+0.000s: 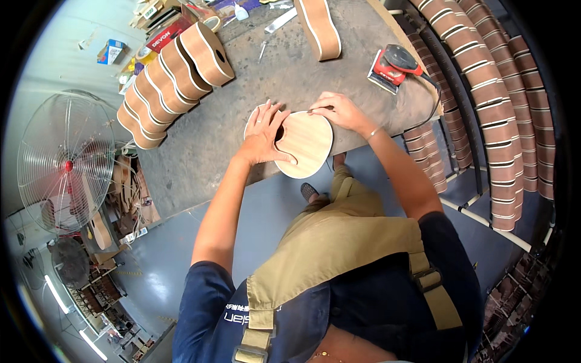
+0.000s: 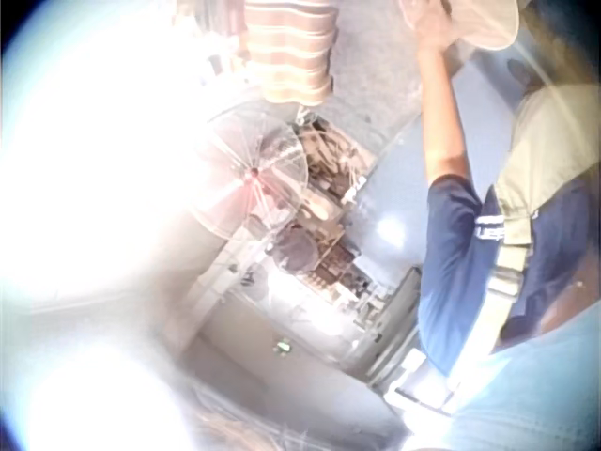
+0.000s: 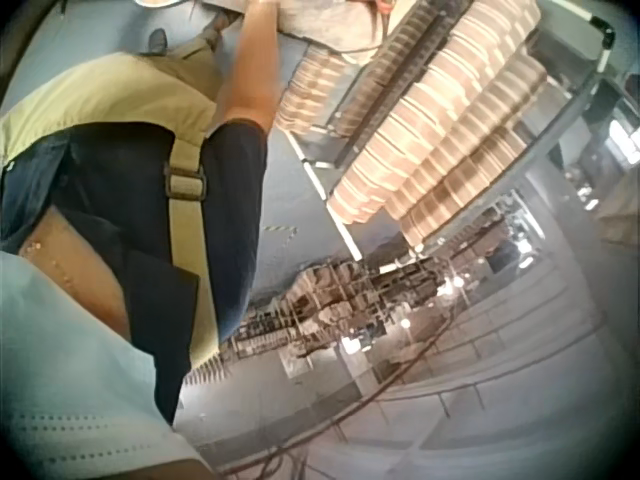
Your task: The person marks the edges of a wooden instrument body with a pencil, applies glue from a bottle to a seam, and then smooths the surface using a power sander.
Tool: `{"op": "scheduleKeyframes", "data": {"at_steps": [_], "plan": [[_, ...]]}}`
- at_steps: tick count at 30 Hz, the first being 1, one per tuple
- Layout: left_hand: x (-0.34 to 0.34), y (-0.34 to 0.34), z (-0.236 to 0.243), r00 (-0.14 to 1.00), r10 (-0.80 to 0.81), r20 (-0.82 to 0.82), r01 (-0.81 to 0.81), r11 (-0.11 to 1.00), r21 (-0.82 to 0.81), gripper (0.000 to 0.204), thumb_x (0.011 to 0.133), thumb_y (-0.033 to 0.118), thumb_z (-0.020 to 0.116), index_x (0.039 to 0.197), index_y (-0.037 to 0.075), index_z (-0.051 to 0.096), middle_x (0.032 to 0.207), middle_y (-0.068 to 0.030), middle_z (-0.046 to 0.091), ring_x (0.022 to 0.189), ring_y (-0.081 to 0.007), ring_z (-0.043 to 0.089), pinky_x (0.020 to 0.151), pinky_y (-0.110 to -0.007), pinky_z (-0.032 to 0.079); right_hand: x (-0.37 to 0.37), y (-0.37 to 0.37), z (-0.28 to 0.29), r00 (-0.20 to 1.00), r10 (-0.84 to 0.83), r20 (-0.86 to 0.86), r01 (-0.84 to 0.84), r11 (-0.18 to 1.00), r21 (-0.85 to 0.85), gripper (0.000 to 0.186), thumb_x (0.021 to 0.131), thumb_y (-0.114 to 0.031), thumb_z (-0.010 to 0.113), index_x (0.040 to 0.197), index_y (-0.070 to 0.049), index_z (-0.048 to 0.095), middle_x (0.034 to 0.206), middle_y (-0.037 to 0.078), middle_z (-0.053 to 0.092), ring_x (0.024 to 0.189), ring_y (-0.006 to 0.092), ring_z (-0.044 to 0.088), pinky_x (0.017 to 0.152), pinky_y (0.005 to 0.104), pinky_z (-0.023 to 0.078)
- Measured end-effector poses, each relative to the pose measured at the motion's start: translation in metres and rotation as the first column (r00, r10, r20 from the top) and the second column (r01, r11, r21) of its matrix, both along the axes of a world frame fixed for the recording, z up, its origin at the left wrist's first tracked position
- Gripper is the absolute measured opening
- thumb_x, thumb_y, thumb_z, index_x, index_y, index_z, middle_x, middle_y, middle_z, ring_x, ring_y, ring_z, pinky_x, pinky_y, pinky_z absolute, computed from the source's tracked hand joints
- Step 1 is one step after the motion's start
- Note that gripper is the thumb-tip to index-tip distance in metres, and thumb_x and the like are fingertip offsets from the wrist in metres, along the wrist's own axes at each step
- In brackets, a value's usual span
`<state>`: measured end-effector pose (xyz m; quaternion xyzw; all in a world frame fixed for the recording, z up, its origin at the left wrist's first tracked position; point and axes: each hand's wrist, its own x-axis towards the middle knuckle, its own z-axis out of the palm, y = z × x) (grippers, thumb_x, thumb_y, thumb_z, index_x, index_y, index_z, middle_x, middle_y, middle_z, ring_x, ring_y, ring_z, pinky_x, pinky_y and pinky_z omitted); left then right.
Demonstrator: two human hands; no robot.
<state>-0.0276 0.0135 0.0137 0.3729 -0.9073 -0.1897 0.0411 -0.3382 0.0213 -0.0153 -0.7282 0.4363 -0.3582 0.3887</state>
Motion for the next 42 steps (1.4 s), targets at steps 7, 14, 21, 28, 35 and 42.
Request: {"op": "scheduleKeyframes", "data": {"at_steps": [7, 14, 21, 28, 35, 42], "plan": [[-0.004, 0.001, -0.001, 0.995, 0.097, 0.024, -0.098, 0.994, 0.046, 0.145, 0.043, 0.083, 0.092, 0.160, 0.012, 0.044, 0.169, -0.0183, 0.037, 0.165, -0.0425, 0.018, 0.135, -0.058, 0.009, 0.006, 0.050, -0.011, 0.972, -0.226, -0.072, 0.227, 0.974, 0.007, 0.020, 0.099, -0.016, 0.074, 0.116, -0.013, 0.085, 0.088, 0.009, 0.063, 0.081, 0.0239, 0.063, 0.076, 0.0349, 0.051], [-0.003, 0.000, -0.004, 0.993, 0.113, 0.037, -0.115, 0.992, 0.060, 0.145, 0.043, 0.083, 0.093, 0.160, 0.014, 0.044, 0.171, -0.0183, 0.033, 0.166, -0.0435, 0.013, 0.136, -0.057, 0.006, 0.095, 0.199, -0.022, 0.890, -0.442, 0.114, 0.437, 0.897, 0.067, 0.011, 0.098, -0.011, 0.077, 0.106, -0.013, 0.085, 0.092, 0.007, 0.064, 0.083, 0.0210, 0.066, 0.076, 0.0333, 0.052], [0.000, 0.046, 0.010, 0.862, 0.498, 0.095, -0.498, 0.867, -0.028, 0.095, 0.075, 0.077, 0.083, 0.118, -0.003, 0.054, 0.131, -0.0251, 0.055, 0.132, -0.0435, 0.050, 0.111, -0.053, 0.041, 0.085, 0.194, 0.002, 0.914, -0.380, 0.144, 0.370, 0.924, 0.093, 0.014, 0.101, -0.009, 0.071, 0.108, -0.004, 0.082, 0.096, 0.010, 0.074, 0.081, 0.0221, 0.073, 0.075, 0.0342, 0.058], [0.017, 0.080, 0.019, 0.713, 0.660, 0.236, -0.700, 0.647, 0.303, 0.123, 0.090, 0.070, 0.074, 0.173, 0.004, 0.012, 0.165, -0.0389, 0.031, 0.138, -0.0565, 0.053, 0.109, -0.054, 0.050, 0.026, 0.134, -0.033, 0.828, -0.483, 0.283, 0.399, 0.864, 0.309, 0.014, 0.103, -0.001, 0.065, 0.114, 0.005, 0.072, 0.101, 0.009, 0.075, 0.082, 0.0132, 0.072, 0.074, 0.0278, 0.060], [0.028, 0.048, -0.010, 0.945, 0.316, 0.078, -0.301, 0.940, -0.163, 0.111, 0.092, 0.068, 0.069, 0.172, 0.006, 0.023, 0.178, -0.0246, 0.018, 0.166, -0.0448, 0.012, 0.132, -0.060, 0.011, 0.035, -0.013, -0.006, 0.985, -0.116, 0.131, 0.107, 0.991, 0.076, 0.018, 0.102, -0.010, 0.069, 0.115, -0.001, 0.078, 0.097, 0.010, 0.073, 0.087, 0.0200, 0.073, 0.081, 0.0327, 0.058], [0.028, 0.044, -0.007, 0.944, 0.324, 0.065, -0.318, 0.943, -0.097, 0.115, 0.093, 0.069, 0.065, 0.171, -0.003, 0.020, 0.179, -0.0217, 0.019, 0.167, -0.0371, 0.014, 0.134, -0.056, 0.010, 0.123, -0.129, -0.002, 0.905, 0.424, -0.040, -0.425, 0.905, -0.014, 0.022, 0.100, -0.021, 0.072, 0.117, -0.014, 0.084, 0.099, 0.015, 0.073, 0.096, 0.0310, 0.069, 0.088, 0.0394, 0.053]]}}
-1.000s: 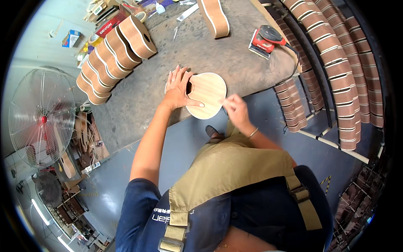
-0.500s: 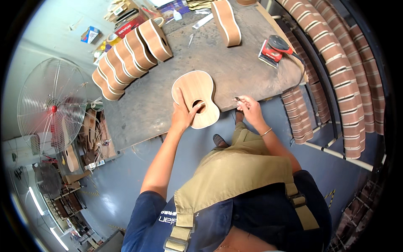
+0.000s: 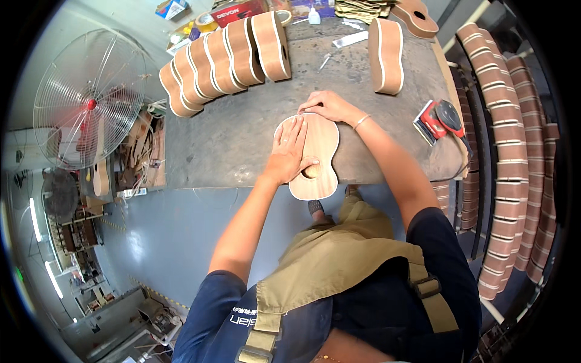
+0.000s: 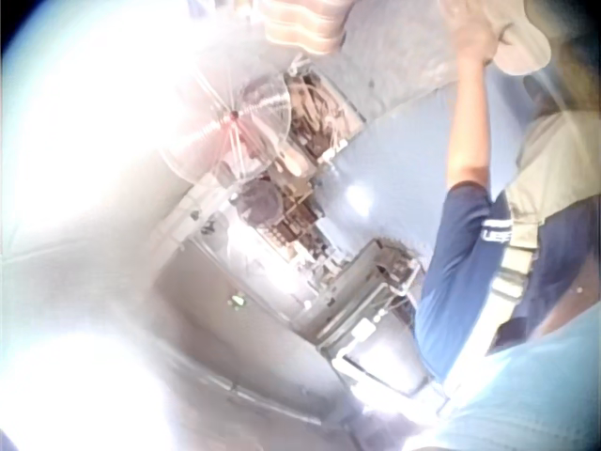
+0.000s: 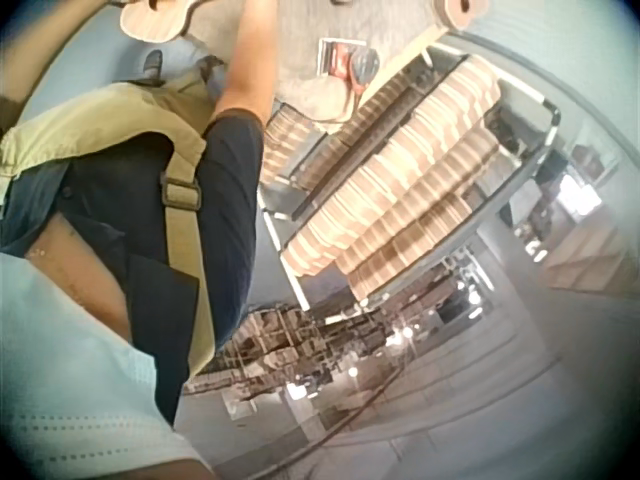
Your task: The person marks the edges of a wooden instrument body with a pencil, applies glue from a bottle to a seam, and then smooths the surface using a power sander.
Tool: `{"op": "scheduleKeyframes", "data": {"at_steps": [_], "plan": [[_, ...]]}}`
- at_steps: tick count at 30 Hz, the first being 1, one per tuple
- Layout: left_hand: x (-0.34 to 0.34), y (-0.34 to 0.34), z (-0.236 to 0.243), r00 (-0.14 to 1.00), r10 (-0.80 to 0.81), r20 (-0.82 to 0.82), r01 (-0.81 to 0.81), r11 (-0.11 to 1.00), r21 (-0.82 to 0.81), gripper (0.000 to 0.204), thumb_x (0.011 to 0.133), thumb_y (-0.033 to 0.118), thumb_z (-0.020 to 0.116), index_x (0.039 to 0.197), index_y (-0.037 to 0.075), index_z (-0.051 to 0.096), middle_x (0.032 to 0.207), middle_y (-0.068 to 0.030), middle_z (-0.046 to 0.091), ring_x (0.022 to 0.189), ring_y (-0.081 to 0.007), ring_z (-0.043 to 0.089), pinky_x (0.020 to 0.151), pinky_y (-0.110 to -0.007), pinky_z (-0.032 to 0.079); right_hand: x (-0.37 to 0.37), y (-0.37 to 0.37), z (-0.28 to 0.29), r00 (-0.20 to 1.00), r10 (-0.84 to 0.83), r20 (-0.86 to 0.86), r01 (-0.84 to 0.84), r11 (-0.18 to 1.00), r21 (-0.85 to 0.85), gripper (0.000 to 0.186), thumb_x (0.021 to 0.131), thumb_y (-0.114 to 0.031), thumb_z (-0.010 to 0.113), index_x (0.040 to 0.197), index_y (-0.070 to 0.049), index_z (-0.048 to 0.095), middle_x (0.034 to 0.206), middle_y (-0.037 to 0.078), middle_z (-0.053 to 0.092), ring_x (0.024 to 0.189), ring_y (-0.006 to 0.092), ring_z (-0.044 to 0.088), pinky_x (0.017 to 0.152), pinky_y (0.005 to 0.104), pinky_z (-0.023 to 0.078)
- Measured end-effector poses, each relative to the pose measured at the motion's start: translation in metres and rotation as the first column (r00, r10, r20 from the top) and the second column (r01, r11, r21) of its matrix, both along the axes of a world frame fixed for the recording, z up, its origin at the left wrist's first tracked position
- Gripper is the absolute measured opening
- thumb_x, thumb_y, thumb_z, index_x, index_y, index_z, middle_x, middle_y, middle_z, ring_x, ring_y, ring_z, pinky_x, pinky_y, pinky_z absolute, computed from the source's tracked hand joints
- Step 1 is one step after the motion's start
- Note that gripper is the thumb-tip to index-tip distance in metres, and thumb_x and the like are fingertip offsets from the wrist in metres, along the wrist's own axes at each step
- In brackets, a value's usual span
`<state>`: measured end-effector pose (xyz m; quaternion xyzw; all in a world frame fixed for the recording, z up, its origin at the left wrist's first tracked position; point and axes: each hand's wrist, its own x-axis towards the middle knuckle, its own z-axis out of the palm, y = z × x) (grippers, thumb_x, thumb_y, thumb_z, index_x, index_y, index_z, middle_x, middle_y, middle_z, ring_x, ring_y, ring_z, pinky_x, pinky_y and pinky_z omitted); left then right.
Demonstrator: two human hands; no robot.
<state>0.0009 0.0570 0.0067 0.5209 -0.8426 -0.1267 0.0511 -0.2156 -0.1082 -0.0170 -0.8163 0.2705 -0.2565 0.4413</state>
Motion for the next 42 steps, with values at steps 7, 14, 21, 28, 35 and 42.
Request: {"op": "scheduleKeyframes", "data": {"at_steps": [7, 14, 21, 28, 35, 42], "plan": [[-0.003, 0.003, -0.003, 0.997, 0.060, -0.058, -0.060, 0.998, -0.011, 0.117, 0.089, 0.070, 0.068, 0.169, -0.004, 0.024, 0.175, -0.0237, 0.026, 0.166, -0.0362, 0.019, 0.135, -0.054, 0.012, -0.018, 0.007, -0.031, 0.999, -0.048, -0.027, 0.047, 0.998, -0.028, 0.023, 0.101, -0.025, 0.073, 0.117, -0.014, 0.084, 0.092, 0.011, 0.066, 0.087, 0.0279, 0.064, 0.083, 0.0388, 0.051], [-0.003, 0.005, -0.010, 0.995, 0.059, -0.082, -0.066, 0.994, -0.085, 0.114, 0.090, 0.067, 0.069, 0.167, -0.005, 0.026, 0.172, -0.0260, 0.029, 0.164, -0.0390, 0.023, 0.134, -0.054, 0.014, -0.050, 0.123, -0.026, 0.834, -0.552, -0.007, 0.546, 0.822, 0.163, 0.021, 0.101, -0.023, 0.074, 0.118, -0.016, 0.085, 0.086, 0.006, 0.059, 0.080, 0.0203, 0.059, 0.075, 0.0326, 0.048], [-0.001, 0.003, -0.017, 0.996, 0.040, -0.085, -0.051, 0.990, -0.130, 0.112, 0.092, 0.068, 0.067, 0.166, -0.006, 0.027, 0.173, -0.0257, 0.029, 0.164, -0.0387, 0.023, 0.134, -0.054, 0.014, -0.026, 0.199, -0.035, 0.781, -0.615, 0.104, 0.562, 0.766, 0.310, 0.022, 0.103, -0.016, 0.072, 0.121, -0.011, 0.083, 0.091, 0.004, 0.063, 0.085, 0.0136, 0.060, 0.078, 0.0285, 0.049], [-0.003, 0.004, -0.023, 0.997, 0.061, -0.046, -0.067, 0.990, -0.125, 0.112, 0.094, 0.072, 0.062, 0.167, -0.005, 0.027, 0.175, -0.0236, 0.028, 0.165, -0.0346, 0.020, 0.135, -0.053, 0.010, -0.055, 0.225, -0.016, 0.909, -0.410, -0.071, 0.407, 0.843, 0.351, 0.022, 0.104, -0.021, 0.071, 0.120, -0.011, 0.083, 0.085, 0.003, 0.056, 0.079, 0.0122, 0.053, 0.073, 0.0297, 0.046], [-0.003, 0.003, -0.026, 0.998, 0.051, -0.038, -0.055, 0.990, -0.131, 0.111, 0.095, 0.070, 0.063, 0.167, -0.005, 0.025, 0.175, -0.0250, 0.027, 0.166, -0.0356, 0.019, 0.135, -0.053, 0.010, -0.023, 0.296, -0.034, 0.699, -0.713, 0.056, 0.654, 0.669, 0.353, 0.020, 0.102, -0.011, 0.073, 0.119, -0.009, 0.083, 0.084, 0.003, 0.057, 0.074, 0.0108, 0.053, 0.068, 0.0268, 0.045], [0.004, 0.003, -0.025, 0.995, 0.068, -0.076, -0.075, 0.993, -0.091, 0.108, 0.096, 0.065, 0.067, 0.167, -0.005, 0.026, 0.174, -0.0264, 0.026, 0.165, -0.0389, 0.018, 0.135, -0.053, 0.012, 0.018, 0.343, -0.028, 0.832, -0.533, 0.154, 0.471, 0.825, 0.313, 0.017, 0.100, -0.008, 0.074, 0.113, -0.008, 0.085, 0.089, 0.007, 0.069, 0.081, 0.0151, 0.065, 0.075, 0.0300, 0.052]]}}
